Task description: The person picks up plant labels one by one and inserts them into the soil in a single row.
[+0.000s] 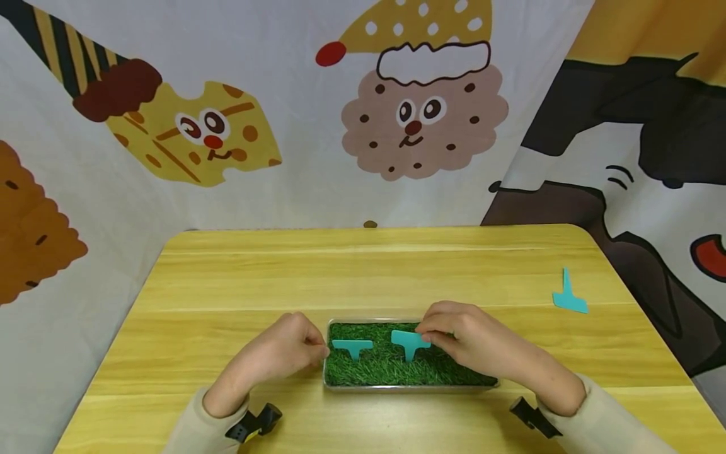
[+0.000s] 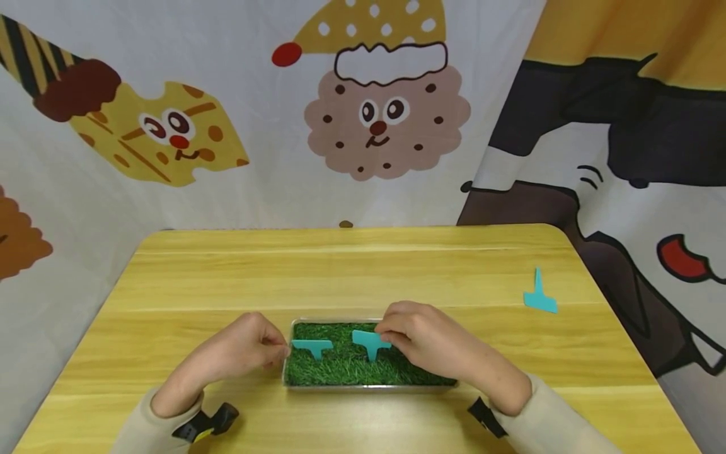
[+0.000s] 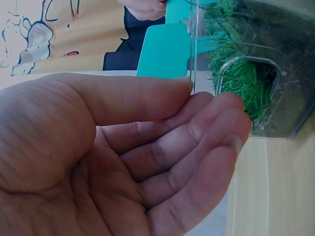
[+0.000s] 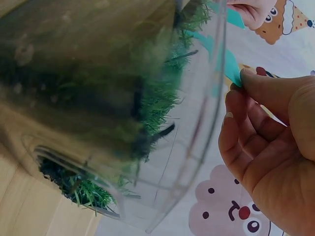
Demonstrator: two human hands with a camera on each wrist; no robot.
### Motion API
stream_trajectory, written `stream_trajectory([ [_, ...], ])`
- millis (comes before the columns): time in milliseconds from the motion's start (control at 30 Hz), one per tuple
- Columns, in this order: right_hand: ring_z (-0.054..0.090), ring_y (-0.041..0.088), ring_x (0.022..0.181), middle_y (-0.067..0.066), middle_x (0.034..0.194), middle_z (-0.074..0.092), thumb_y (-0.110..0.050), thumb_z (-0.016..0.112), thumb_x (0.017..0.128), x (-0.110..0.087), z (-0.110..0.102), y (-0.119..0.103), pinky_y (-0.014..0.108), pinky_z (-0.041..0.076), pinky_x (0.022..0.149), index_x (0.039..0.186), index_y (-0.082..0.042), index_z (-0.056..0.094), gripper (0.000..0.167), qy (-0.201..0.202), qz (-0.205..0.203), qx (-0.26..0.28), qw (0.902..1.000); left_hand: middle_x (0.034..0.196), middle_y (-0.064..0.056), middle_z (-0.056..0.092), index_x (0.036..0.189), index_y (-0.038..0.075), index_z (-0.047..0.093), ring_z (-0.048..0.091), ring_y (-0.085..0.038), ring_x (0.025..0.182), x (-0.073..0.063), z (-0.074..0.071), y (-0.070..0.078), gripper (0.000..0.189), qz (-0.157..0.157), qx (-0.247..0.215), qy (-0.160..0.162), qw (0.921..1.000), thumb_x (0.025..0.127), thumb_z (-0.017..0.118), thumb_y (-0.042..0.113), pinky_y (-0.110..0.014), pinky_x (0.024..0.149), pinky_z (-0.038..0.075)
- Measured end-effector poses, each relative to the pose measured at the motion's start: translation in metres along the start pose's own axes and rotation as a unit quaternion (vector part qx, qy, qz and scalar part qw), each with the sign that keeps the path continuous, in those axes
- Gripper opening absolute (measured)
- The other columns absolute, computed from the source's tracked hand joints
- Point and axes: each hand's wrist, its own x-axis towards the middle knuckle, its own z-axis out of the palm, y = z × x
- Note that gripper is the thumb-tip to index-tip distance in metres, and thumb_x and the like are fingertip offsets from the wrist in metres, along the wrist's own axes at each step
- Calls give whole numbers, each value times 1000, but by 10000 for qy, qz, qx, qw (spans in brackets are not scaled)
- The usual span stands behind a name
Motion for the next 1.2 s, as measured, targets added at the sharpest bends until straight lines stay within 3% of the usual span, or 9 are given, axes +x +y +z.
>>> stream_trajectory([
  [233, 67, 5, 87, -4, 102, 71, 6, 78, 89, -2, -1, 3, 18, 55, 73, 106, -10, 78, 23, 152, -38, -45, 9999, 56, 7, 47, 66, 9, 70, 32, -8, 49, 0, 0, 0, 32, -11, -13, -12, 10000, 98, 70, 7, -20, 45, 27],
  [533, 66, 7, 90, -6, 106, 70, 4, 81, 87, -10, -21, 10, 17, 52, 71, 107, -14, 77, 27, 749, 5, -426, 9963, 56, 7, 50, 67, 9, 70, 33, -8, 49, 0, 0, 0, 31, -31, -16, -3, 10000, 98, 70, 7, -20, 45, 27],
  [800, 70, 21, 104, 0, 120, 71, 1, 83, 85, -24, -42, 18, 13, 49, 83, 116, -12, 76, 34, 1226, 391, -977, 9869, 56, 7, 48, 66, 9, 70, 32, -8, 49, 0, 0, -1, 31, -44, -17, -4, 10000, 98, 70, 7, -20, 45, 26],
  [933, 68, 25, 110, 5, 129, 68, -1, 85, 84, -34, -50, 25, 12, 46, 83, 126, -10, 73, 44, 1260, 617, -1138, 9835, 56, 7, 49, 67, 9, 70, 32, -8, 49, 0, 0, -1, 31, -27, -26, -3, 10000, 98, 70, 7, -20, 45, 26],
  [1133, 63, 33, 122, 8, 143, 62, -7, 86, 85, -50, -57, 38, 7, 34, 101, 135, -8, 68, 53, 1235, 1058, -1452, 9759, 56, 7, 51, 68, 10, 72, 33, -8, 49, 0, 0, -1, 30, 27, -33, 7, 10000, 97, 70, 7, -19, 45, 26],
  [1200, 60, 36, 126, 10, 147, 59, -9, 85, 88, -56, -60, 43, 20, 41, 106, 135, -8, 68, 51, 1152, 1258, -1545, 9732, 56, 7, 52, 68, 10, 72, 33, -8, 49, 0, 0, -1, 30, 40, -31, 10, 10000, 97, 70, 7, -20, 45, 26],
])
